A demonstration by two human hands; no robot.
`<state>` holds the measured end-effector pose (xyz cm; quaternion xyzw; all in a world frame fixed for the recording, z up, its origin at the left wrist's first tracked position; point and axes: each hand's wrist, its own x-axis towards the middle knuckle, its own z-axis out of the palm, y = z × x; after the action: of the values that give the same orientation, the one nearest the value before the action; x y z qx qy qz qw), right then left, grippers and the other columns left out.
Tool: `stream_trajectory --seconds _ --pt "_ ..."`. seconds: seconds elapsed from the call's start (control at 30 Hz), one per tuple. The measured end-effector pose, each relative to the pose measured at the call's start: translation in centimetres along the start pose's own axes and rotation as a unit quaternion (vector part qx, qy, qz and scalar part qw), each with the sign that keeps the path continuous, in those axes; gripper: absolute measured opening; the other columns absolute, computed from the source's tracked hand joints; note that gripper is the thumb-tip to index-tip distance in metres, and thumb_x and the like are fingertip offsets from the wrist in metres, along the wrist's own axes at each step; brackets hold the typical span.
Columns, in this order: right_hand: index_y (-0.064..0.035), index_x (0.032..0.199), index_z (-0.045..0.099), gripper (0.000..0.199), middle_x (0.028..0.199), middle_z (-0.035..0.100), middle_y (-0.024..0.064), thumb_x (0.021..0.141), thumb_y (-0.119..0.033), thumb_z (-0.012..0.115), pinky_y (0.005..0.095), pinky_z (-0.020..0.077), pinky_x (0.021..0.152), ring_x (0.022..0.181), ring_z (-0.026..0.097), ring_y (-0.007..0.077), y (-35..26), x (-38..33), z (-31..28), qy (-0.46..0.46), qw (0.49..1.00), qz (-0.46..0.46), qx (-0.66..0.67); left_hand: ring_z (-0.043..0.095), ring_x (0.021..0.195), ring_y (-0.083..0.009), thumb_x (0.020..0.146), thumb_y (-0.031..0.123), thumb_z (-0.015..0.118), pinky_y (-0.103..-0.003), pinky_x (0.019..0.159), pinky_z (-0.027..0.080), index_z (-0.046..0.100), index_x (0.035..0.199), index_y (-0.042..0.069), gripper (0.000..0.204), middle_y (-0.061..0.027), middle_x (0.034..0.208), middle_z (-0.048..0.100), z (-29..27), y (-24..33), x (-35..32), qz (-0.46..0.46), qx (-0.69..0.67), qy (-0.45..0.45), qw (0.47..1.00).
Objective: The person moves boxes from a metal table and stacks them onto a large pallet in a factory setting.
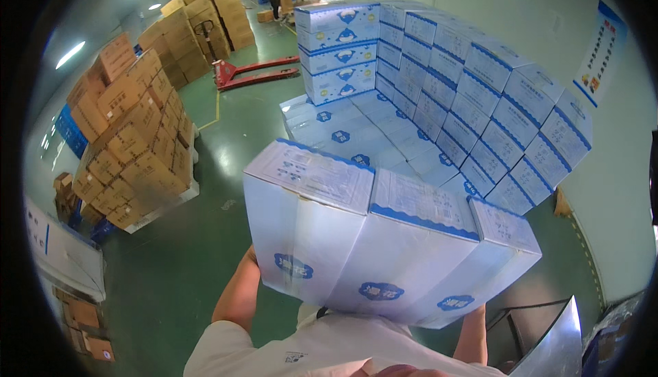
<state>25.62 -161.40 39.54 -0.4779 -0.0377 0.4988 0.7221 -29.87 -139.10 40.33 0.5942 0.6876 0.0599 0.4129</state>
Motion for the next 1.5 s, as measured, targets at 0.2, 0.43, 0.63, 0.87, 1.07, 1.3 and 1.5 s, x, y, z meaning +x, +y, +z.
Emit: stream_trajectory --seconds 0.2,0.43,0.63,0.87,1.07,1.3,1.5 --pt "-0.0042 0.125 0.051 0.055 0.116 0.059 0.0138 0.095 -0.050 0.043 0.0347 0.0444 0.091 0.104 0.057 0.0227 0.2 7.2 10.2 -0.004 1.000 -0.015 0.011 0.060 0.098 -0.0329 0.090 0.042 0.055 -0.042 0.086 0.046 0.061 0.110 0.003 0.044 -0.0180 0.102 0.064 -10.1 6.1 14.0 0.037 0.083 0.011 0.996" --pt "-0.0042 0.124 0.052 0.055 0.114 0.060 0.0134 0.095 -0.050 0.043 0.0347 0.0449 0.090 0.103 0.058 0.0223 1.9 20.2 23.6 -0.007 0.998 -0.044 0.042 0.060 0.097 -0.0335 0.090 0.041 0.055 -0.043 0.086 0.047 0.061 0.111 0.003 0.043 -0.0181 0.102 0.064 -23.2 19.0 38.3 0.101 0.232 0.078 0.964" --pt "-0.0080 0.112 0.055 0.042 0.093 0.060 0.0044 0.092 -0.045 0.051 0.0332 0.0458 0.072 0.085 0.057 0.0159 4.1 36.0 24.2 0.277 0.958 -0.030 -0.064 0.057 0.099 -0.0354 0.082 0.039 0.064 -0.043 0.086 0.046 0.060 0.111 0.004 0.045 -0.0174 0.103 0.062 -22.7 38.4 46.3 0.369 0.098 0.403 0.832" --pt "-0.0142 0.120 0.054 0.041 0.111 0.058 0.0075 0.084 -0.033 0.061 0.0364 0.0453 0.081 0.100 0.057 0.0224 18.0 29.0 27.8 0.248 0.948 0.099 -0.176 0.048 0.111 -0.0462 0.083 0.033 0.063 -0.049 0.092 0.042 0.045 0.125 -0.005 0.060 -0.0285 0.118 0.051 -7.0 19.2 49.6 0.377 0.061 0.106 0.918" --pt "-0.0142 0.131 0.040 0.051 0.114 0.055 0.0099 0.087 -0.028 0.063 0.0433 0.0490 0.083 0.099 0.060 0.0256 18.7 28.1 34.3 0.133 0.967 0.136 -0.171 0.055 0.114 -0.0356 0.081 0.048 0.063 -0.040 0.095 0.043 0.037 0.134 -0.011 0.083 -0.0268 0.125 0.054 -3.6 12.5 49.0 0.111 0.049 -0.264 0.957" --pt "-0.0150 0.138 0.018 0.074 0.119 0.052 0.0192 0.084 -0.016 0.068 0.0427 0.0513 0.085 0.099 0.060 0.0304 22.8 34.9 39.4 0.127 0.976 0.038 -0.173 0.064 0.090 -0.0246 0.084 0.043 0.062 -0.032 0.083 0.048 0.038 0.134 -0.009 0.076 -0.0192 0.107 0.065 -4.4 16.1 51.5 0.256 0.003 -0.186 0.949" --pt "-0.0146 0.139 0.019 0.071 0.118 0.053 0.0166 0.085 -0.015 0.065 0.0429 0.0509 0.082 0.098 0.060 0.0328 21.2 33.6 40.0 0.117 0.985 0.038 -0.121 0.062 0.098 -0.0289 0.083 0.039 0.062 -0.039 0.082 0.048 0.046 0.132 0.004 0.062 -0.0167 0.122 0.055 -4.0 17.6 52.8 0.011 -0.176 -0.334 0.926"
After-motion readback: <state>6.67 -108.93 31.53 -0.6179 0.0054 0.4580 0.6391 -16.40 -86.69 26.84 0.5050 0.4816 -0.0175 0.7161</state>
